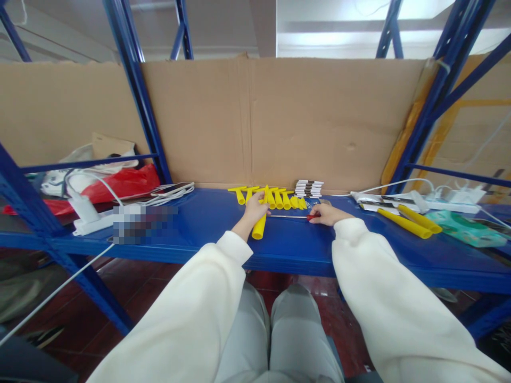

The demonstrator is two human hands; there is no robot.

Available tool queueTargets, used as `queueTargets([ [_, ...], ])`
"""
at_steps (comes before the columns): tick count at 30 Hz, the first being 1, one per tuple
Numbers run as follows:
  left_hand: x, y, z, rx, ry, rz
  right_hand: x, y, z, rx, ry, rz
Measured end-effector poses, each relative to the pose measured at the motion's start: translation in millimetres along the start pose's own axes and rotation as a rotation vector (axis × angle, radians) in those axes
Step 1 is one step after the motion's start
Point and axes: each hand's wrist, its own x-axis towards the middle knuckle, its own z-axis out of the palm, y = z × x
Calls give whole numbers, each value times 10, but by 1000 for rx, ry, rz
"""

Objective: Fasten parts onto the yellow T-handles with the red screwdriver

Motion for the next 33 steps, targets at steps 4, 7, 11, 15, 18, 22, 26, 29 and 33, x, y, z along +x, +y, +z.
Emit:
queueTargets([
  [4, -7, -5, -23, -11, -9, 5, -33, -33, -37, -38, 15, 42],
  [7, 3, -22, -28, -16, -23, -3, -61, -14, -76, -33, 67, 43],
  [11, 9, -27, -31, -24, -31, -21, -84, 34, -113, 21, 138, -4],
  [15, -15, 9, -27, -24, -24, -61, -80, 43, -130, 52, 166, 18],
  [18, -25, 20, -19, -41, -24, -69, -74, 36, -131, 67, 181, 9],
  [22, 2, -14, -16, -39, -34, -70, -75, 39, -123, 72, 177, 7],
  [26, 12, -20, -22, -31, -54, -78, -78, 45, -119, 72, 180, 13],
  [29, -15, 16, -23, -41, -41, -90, -74, 42, -116, 70, 180, 23],
  [33, -55, 67, -25, -37, -31, -103, -69, 37, -113, 73, 175, 34],
])
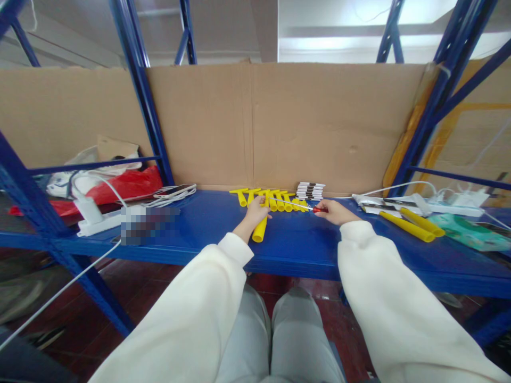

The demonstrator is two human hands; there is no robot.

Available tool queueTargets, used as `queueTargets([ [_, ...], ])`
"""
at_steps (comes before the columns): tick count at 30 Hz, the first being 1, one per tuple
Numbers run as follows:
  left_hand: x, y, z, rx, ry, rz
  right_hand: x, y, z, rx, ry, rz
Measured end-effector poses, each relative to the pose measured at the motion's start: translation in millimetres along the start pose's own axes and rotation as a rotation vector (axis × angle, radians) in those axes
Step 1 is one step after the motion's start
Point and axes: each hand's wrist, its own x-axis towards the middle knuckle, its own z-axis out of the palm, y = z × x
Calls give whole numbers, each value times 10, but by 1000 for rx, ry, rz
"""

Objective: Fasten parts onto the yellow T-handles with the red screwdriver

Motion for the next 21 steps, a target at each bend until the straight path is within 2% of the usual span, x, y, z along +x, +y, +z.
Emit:
queueTargets([
  [13, -16, 1, 3, 5, -16, -7, -16, -37, -14, -8, -7, 25],
  [21, 12, -37, 0, -34, -24, -2, -8, -32, -4, 24, -19, -7],
])
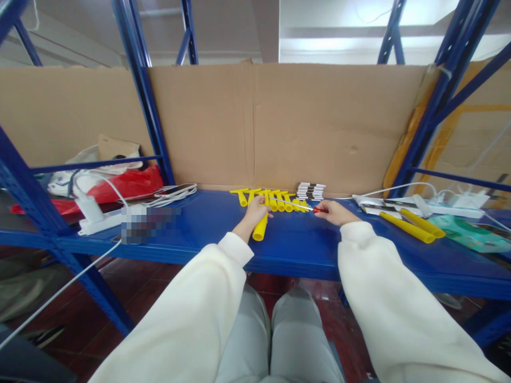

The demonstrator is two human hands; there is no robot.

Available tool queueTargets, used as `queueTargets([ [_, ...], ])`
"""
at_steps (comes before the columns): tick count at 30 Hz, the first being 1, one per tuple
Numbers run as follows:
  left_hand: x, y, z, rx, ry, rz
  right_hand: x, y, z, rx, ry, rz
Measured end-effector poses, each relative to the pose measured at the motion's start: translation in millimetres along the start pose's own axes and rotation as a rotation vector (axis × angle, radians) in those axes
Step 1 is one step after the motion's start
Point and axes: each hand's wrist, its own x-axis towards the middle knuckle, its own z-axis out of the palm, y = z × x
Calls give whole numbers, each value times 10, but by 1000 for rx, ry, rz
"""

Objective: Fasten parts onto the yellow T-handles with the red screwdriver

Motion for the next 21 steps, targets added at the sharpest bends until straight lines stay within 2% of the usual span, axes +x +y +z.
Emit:
queueTargets([
  [13, -13, 16, 5, -23, 11, -12, 3, -2, 4, -34, -1, 24],
  [21, -31, 38, 1, -15, 2, -11, 21, 55, 10, -37, 6, -9],
])
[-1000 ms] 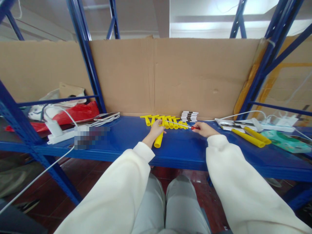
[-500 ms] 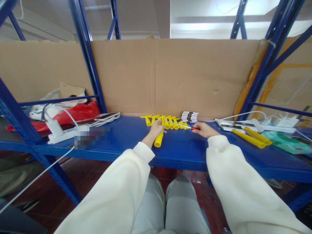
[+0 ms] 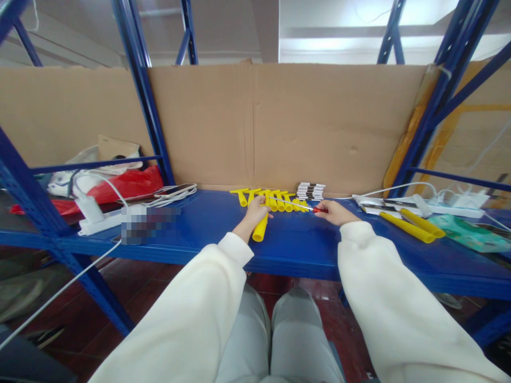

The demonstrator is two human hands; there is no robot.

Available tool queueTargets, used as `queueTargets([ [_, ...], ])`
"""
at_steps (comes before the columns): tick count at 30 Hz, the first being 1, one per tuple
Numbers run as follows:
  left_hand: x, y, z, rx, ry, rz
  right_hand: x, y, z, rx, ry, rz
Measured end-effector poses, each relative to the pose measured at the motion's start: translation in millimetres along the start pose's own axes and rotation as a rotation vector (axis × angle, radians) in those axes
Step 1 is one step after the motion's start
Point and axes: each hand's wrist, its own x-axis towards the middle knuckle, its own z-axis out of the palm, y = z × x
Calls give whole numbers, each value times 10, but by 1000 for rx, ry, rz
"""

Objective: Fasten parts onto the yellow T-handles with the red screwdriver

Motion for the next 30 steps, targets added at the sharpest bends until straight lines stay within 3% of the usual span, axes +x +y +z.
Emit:
queueTargets([
  [14, -8, 6, 12, 12, 22, 20, -9, -26, 3, -56, 61, 6],
  [23, -10, -25, 17, 170, 15, 55, -70, -153, -35, -300, 120, 63],
  [30, 17, -63, 26, 170, 8, 88, -84, -238, -34, -403, 122, 94],
])
